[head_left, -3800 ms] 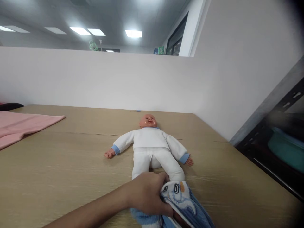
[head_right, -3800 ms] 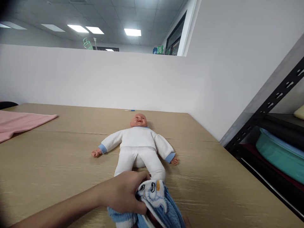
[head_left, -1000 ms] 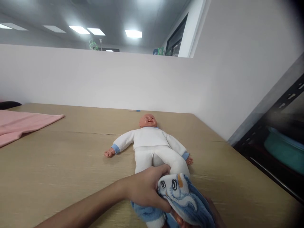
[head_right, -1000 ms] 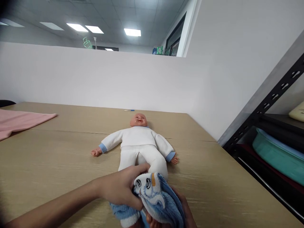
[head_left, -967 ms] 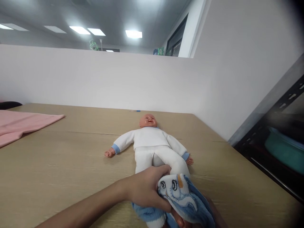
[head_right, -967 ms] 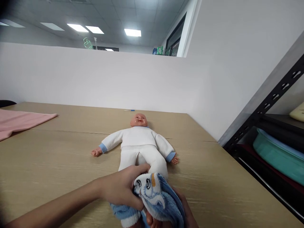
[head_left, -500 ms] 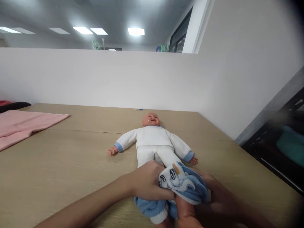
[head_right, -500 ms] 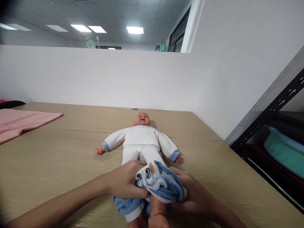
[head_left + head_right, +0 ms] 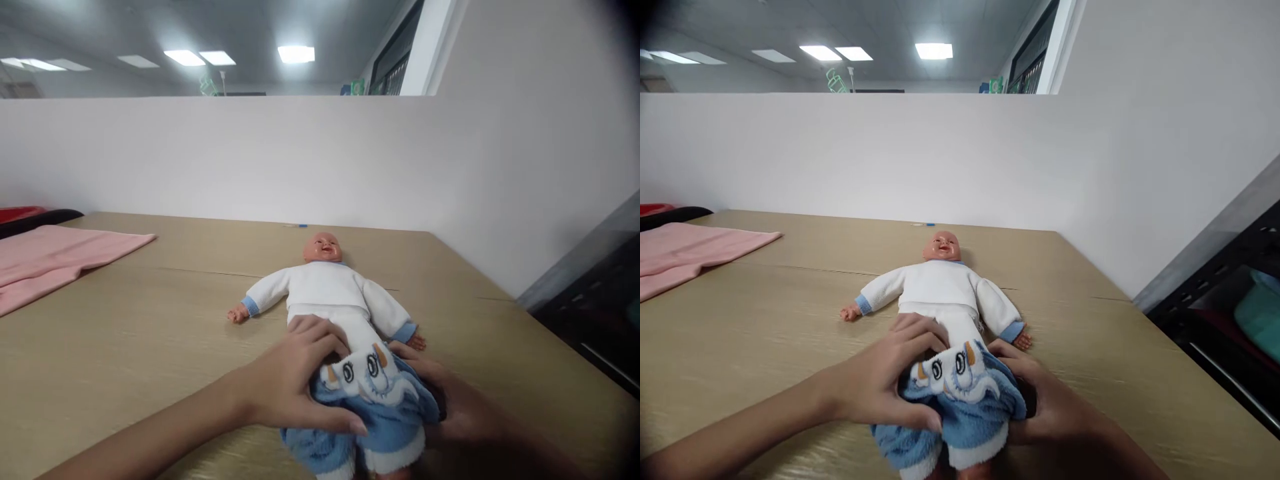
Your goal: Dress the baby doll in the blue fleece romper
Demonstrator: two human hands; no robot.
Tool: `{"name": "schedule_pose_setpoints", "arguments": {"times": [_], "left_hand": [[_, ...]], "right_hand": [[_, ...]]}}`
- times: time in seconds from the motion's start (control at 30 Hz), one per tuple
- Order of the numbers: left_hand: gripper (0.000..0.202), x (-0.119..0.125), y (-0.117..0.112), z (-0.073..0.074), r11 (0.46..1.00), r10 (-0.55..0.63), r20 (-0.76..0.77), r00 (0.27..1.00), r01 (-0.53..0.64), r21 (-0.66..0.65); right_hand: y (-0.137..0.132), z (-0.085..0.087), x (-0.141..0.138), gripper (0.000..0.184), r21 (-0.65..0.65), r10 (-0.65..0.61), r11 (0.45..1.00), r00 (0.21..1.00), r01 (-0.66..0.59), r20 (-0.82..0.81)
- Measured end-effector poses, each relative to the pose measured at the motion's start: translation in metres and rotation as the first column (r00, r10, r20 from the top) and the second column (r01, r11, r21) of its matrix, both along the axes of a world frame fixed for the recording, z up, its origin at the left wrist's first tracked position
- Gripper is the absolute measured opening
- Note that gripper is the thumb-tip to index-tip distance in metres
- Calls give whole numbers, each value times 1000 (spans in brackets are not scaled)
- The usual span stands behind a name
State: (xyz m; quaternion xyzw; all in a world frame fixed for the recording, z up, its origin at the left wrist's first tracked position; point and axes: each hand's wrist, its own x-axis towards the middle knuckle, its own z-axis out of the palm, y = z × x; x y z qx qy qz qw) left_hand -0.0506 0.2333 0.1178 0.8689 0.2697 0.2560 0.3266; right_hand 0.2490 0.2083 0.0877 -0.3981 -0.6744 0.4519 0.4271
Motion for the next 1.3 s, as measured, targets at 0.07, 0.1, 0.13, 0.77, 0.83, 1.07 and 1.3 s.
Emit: {"name": "schedule_pose_setpoints", "arguments": {"times": [0.07, 0.1, 0.13, 0.77, 0.83, 1.07, 1.3], "left_hand": [[60, -16, -2, -11, 997, 83, 19, 996, -83, 4], [60, -24, -3, -18, 994, 111, 38, 993, -111, -8], [58, -31, -4, -25, 993, 119, 58, 991, -118, -30], [23, -28, -6, -69, 870, 457, 418, 785, -297, -395], [22, -27, -2, -69, 879, 461, 369, 807, -360, -312], [13, -27, 27, -57, 940, 342, 305, 889, -320, -123], [34, -29, 56, -79, 813, 534, 383, 754, -332, -479]], "right_hand": [[8, 4, 8, 61, 12, 151, 988, 985, -153, 87], [11, 5, 12, 62, 4, 196, 980, 976, -197, 93], [13, 5, 14, 61, -10, 206, 979, 977, -205, 61], [15, -29, -1, 31, -299, 21, 953, 994, -53, -108], [13, -26, -3, 27, -116, -27, 993, 1000, 27, -2], [39, -13, -28, 15, 224, -89, 972, 993, 70, 77], [78, -34, -43, 36, 15, -202, 979, 977, 204, -65]]}}
